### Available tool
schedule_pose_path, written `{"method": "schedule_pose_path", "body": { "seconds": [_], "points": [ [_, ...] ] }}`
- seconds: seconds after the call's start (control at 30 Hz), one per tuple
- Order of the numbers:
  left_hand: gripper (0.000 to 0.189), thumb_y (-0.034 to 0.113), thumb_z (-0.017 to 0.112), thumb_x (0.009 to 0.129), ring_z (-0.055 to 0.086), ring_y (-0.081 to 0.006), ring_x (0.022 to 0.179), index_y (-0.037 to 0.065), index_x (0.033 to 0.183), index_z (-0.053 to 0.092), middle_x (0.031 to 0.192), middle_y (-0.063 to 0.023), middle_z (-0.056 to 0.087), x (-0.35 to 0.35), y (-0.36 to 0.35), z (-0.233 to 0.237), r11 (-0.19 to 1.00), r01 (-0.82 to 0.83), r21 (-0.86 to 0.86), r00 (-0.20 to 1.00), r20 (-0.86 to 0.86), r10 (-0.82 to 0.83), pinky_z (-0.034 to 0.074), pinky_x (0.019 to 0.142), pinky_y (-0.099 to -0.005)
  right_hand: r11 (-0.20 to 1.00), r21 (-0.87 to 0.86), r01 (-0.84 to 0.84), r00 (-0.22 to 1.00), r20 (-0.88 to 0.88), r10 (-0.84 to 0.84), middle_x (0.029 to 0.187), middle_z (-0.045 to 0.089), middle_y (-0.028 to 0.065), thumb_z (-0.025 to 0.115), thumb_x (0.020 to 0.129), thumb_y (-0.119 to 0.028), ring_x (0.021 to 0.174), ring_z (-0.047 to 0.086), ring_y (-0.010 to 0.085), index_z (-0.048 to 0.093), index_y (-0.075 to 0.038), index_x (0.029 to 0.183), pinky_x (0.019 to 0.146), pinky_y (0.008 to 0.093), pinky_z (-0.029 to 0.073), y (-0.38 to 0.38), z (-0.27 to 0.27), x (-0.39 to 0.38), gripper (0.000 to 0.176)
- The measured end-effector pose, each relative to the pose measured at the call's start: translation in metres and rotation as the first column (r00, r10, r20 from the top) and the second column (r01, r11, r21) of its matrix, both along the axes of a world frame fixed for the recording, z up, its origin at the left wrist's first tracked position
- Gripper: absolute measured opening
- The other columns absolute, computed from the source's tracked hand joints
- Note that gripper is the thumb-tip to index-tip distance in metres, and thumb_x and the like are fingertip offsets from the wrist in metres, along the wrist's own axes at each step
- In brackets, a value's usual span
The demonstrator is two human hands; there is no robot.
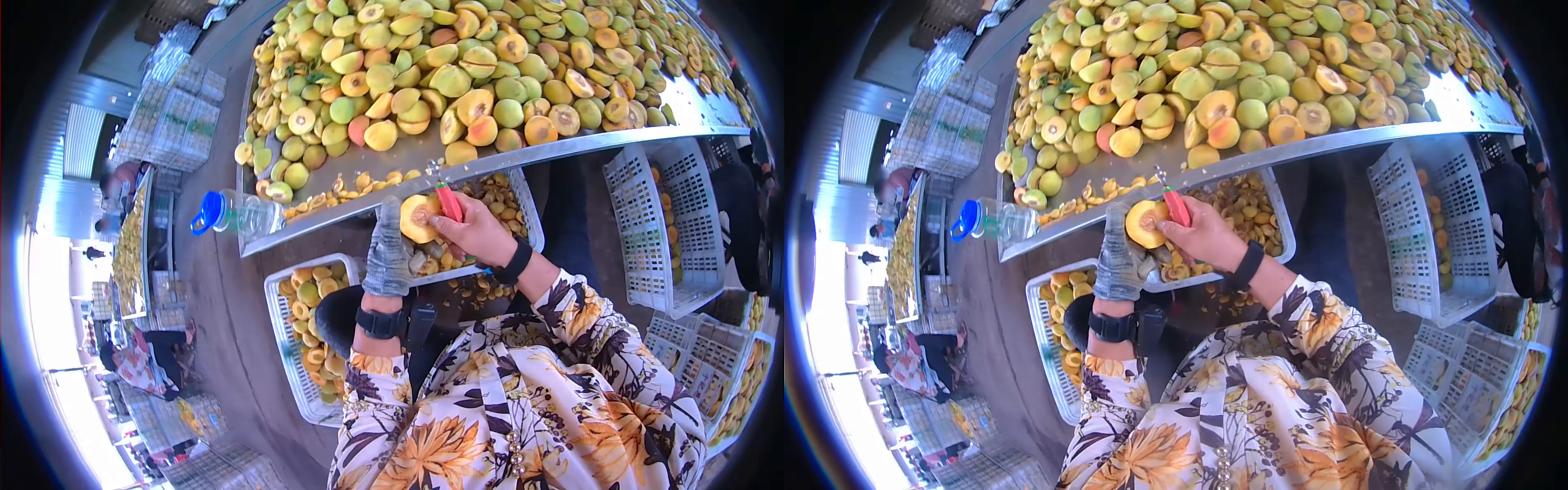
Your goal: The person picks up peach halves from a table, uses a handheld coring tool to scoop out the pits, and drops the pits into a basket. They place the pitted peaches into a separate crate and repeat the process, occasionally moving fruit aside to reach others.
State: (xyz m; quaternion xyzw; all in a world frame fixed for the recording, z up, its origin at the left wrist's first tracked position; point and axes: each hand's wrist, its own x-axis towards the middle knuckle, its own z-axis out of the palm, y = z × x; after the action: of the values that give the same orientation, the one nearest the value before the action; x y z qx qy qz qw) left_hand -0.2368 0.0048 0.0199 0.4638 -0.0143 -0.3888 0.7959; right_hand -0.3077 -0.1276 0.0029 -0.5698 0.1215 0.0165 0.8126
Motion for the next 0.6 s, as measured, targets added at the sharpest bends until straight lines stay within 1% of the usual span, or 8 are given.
{"method": "schedule_pose_path", "body": {
  "seconds": [0.03, 0.1, 0.13, 0.17, 0.23, 0.3, 0.4, 0.6],
  "points": [
    [0.045, 0.042, 0.051, 0.084, 0.058, -0.0184, 0.083, 0.007, 0.112, 0.047, 0.097, -0.0089, 0.056, 0.002, 0.003, -0.015, 1.000, -0.014, -0.006, 1.000, -0.005, 0.014, 0.052, 0.052, -0.0282, 1.000, -0.006, -0.014, 1.000, -0.005, 0.014, 0.063, 0.052, 0.0038, 0.057, 0.084, -0.017, 0.043, 0.047, 0.0103, 0.046, -0.001, 0.098, 0.039, 0.0247, 0.038, 0.003, -0.003, 0.001, 0.024],
    [0.041, 0.041, 0.052, 0.084, 0.059, -0.0171, 0.077, 0.010, 0.111, 0.049, 0.093, -0.0079, 0.058, 0.000, 0.003, -0.034, 0.973, -0.222, 0.064, 0.969, -0.099, 0.227, 0.052, 0.050, -0.0277, 0.839, -0.534, 0.105, 0.988, 0.152, -0.027, 0.064, 0.054, 0.0093, 0.062, 0.080, -0.023, 0.050, 0.052, 0.0179, 0.048, 0.001, 0.094, 0.046, 0.0318, 0.041, 0.010, -0.014, 0.002, 0.030],
    [0.038, 0.040, 0.054, 0.083, 0.060, -0.0163, 0.072, 0.012, 0.108, 0.051, 0.089, -0.0060, 0.059, 0.002, 0.009, -0.040, 0.977, -0.198, 0.077, 0.974, -0.099, 0.205, 0.050, 0.049, -0.0270, 0.703, -0.683, 0.200, 0.974, 0.213, -0.071, 0.066, 0.054, 0.0163, 0.065, 0.077, -0.027, 0.056, 0.055, 0.0287, 0.050, 0.002, 0.093, 0.053, 0.0373, 0.043, 0.012, -0.017, -0.001, 0.037],
    [0.038, 0.040, 0.054, 0.083, 0.060, -0.0163, 0.072, 0.012, 0.108, 0.051, 0.089, -0.0060, 0.059, 0.002, 0.011, -0.043, 0.977, -0.199, 0.074, 0.973, -0.103, 0.206, 0.050, 0.049, -0.0270, 0.700, -0.686, 0.197, 0.975, 0.210, -0.068, 0.066, 0.054, 0.0163, 0.065, 0.077, -0.027, 0.056, 0.055, 0.0287, 0.050, 0.002, 0.093, 0.053, 0.0373, 0.043, 0.013, -0.015, -0.005, 0.037],
    [0.037, 0.039, 0.054, 0.083, 0.060, -0.0154, 0.068, 0.011, 0.107, 0.052, 0.088, -0.0045, 0.060, -0.002, 0.015, -0.052, 0.874, -0.413, 0.255, 0.910, 0.078, 0.407, 0.049, 0.048, -0.0257, 0.621, -0.772, 0.135, 0.986, 0.165, -0.010, 0.065, 0.054, 0.0199, 0.066, 0.075, -0.027, 0.057, 0.054, 0.0354, 0.049, 0.003, 0.094, 0.053, 0.0384, 0.043, 0.013, -0.010, -0.015, 0.039],
    [0.035, 0.038, 0.053, 0.084, 0.060, -0.0156, 0.072, 0.011, 0.106, 0.053, 0.090, -0.0045, 0.061, -0.006, 0.017, -0.041, 0.870, -0.414, 0.269, 0.909, 0.068, 0.412, 0.048, 0.050, -0.0260, 0.607, -0.789, 0.097, 0.989, 0.145, 0.031, 0.065, 0.054, 0.0211, 0.066, 0.074, -0.025, 0.059, 0.054, 0.0382, 0.049, 0.002, 0.094, 0.054, 0.0397, 0.043, 0.018, -0.012, -0.026, 0.038],
    [0.032, 0.032, 0.054, 0.084, 0.060, -0.0182, 0.077, 0.008, 0.105, 0.055, 0.091, -0.0063, 0.061, -0.001, 0.017, -0.053, 0.924, -0.378, 0.059, 0.923, -0.049, 0.381, 0.051, 0.059, -0.0295, 0.578, -0.815, 0.034, 0.982, 0.134, 0.131, 0.066, 0.055, 0.0231, 0.064, 0.074, -0.020, 0.063, 0.056, 0.0399, 0.048, 0.001, 0.093, 0.054, 0.0419, 0.044, 0.025, -0.015, -0.037, 0.032],
    [0.033, 0.031, 0.056, 0.084, 0.060, -0.0196, 0.077, 0.005, 0.105, 0.054, 0.088, -0.0074, 0.061, -0.014, 0.015, -0.051, 0.960, -0.280, -0.015, 0.958, -0.075, 0.278, 0.052, 0.063, -0.0316, 0.560, -0.828, -0.014, 0.984, 0.086, 0.153, 0.066, 0.055, 0.0239, 0.062, 0.075, -0.015, 0.063, 0.056, 0.0406, 0.046, 0.002, 0.090, 0.055, 0.0433, 0.043, 0.027, -0.017, -0.040, 0.028]
  ]
}}
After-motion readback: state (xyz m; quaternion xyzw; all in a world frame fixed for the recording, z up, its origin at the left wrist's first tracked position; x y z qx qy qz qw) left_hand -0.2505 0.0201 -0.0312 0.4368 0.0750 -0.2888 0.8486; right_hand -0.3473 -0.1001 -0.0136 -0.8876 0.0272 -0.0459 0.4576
